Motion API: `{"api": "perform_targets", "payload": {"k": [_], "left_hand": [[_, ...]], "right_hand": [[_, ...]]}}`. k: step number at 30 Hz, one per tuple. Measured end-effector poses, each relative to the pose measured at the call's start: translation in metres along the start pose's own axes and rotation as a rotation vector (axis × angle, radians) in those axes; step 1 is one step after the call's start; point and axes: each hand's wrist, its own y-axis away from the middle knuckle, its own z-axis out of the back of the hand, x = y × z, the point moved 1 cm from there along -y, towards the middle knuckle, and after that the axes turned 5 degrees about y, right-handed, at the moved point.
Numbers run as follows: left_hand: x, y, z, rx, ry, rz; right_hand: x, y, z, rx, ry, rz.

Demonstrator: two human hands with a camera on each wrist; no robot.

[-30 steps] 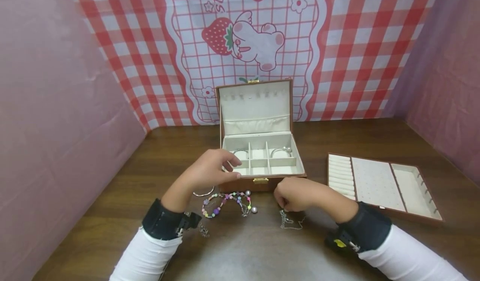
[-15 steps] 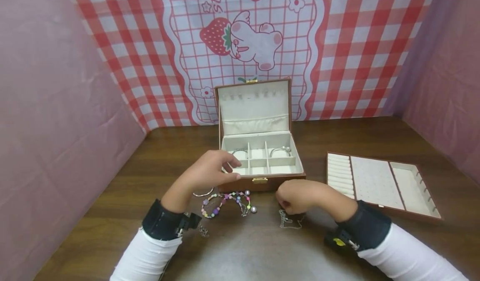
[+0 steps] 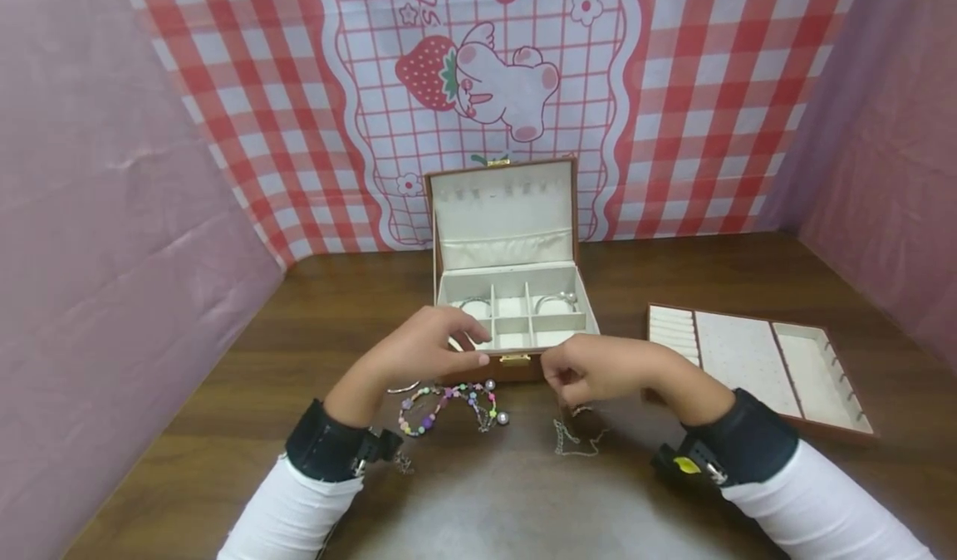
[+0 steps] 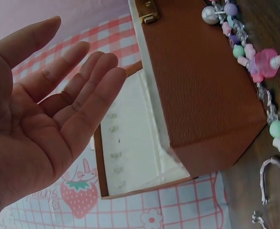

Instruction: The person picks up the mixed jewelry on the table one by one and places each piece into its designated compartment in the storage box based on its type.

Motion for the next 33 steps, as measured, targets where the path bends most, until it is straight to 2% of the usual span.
{"api": "perform_targets", "payload": {"k": [4, 7, 14, 19, 25, 33], "left_hand": [[0.000, -0.002, -0.003, 0.001, 0.017, -0.048], [-0.001, -0.003, -0.006, 0.013, 0.040, -0.078], [-0.012, -0.009, -0.017, 0.018, 0.136, -0.074], [-0.018, -0.015, -0.027, 0.003, 0.290, -0.064], [-0.024, -0.022, -0.035, -0.016, 0.456, -0.045], [-0.029, -0.026, -0.038, -0.035, 0.537, -0.047]], "right_hand": [[0.003, -0.001, 0.003, 0.006, -0.115, 0.027], [0.006, -0.001, 0.005, -0.020, -0.161, 0.028], [0.015, 0.002, 0.026, -0.130, -0.214, 0.041], [0.026, 0.002, 0.050, -0.179, -0.161, 0.050], [0.043, -0.001, 0.082, -0.194, -0.019, 0.073], [0.067, -0.006, 0.125, -0.187, 0.075, 0.030]]}}
